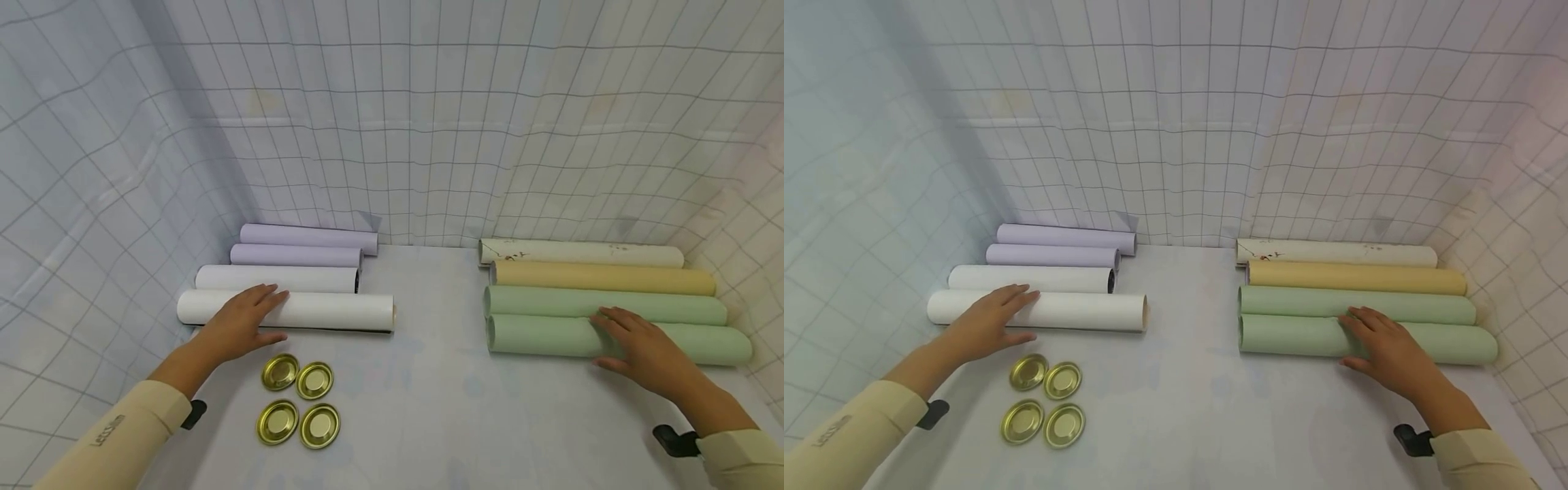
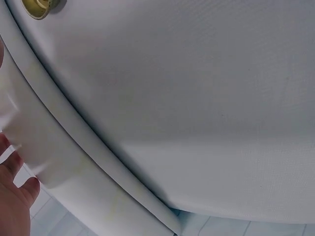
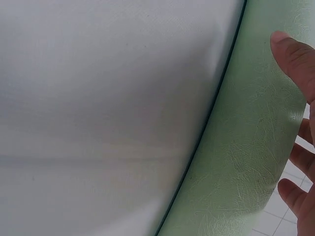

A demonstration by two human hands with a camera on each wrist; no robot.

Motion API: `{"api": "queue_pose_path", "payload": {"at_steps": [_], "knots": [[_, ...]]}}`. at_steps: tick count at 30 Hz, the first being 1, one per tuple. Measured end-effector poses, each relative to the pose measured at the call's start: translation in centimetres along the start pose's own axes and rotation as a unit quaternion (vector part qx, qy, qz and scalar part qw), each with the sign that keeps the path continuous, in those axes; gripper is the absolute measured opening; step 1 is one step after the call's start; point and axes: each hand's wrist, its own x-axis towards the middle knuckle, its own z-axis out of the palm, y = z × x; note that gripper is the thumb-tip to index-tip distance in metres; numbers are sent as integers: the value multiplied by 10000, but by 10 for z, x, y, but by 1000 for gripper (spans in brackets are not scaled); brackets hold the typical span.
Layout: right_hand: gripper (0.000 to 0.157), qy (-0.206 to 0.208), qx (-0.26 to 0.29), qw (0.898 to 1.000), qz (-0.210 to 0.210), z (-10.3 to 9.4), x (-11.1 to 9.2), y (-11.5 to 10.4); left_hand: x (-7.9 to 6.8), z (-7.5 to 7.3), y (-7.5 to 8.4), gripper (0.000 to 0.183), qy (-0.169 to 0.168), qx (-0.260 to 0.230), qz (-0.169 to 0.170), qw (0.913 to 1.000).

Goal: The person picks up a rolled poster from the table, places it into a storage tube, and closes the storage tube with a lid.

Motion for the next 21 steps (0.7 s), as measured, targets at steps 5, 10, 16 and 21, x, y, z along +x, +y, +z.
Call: {"api": "queue_pose_path", "payload": {"at_steps": [5,10,16,21], "knots": [[79,9,-39,10000,18,0,1,-1,1,3,-2,79,-50,67,-24,10000],[77,-74,-34,9996,269,-1,-1,-2,2,4,-2,78,-183,40,-70,9998],[75,-184,19,9991,384,5,1,-4,0,3,-3,70,-130,79,-87,9998],[75,-161,-69,9990,413,5,1,-5,0,5,-3,65,-3,1,-69,10000]]}}
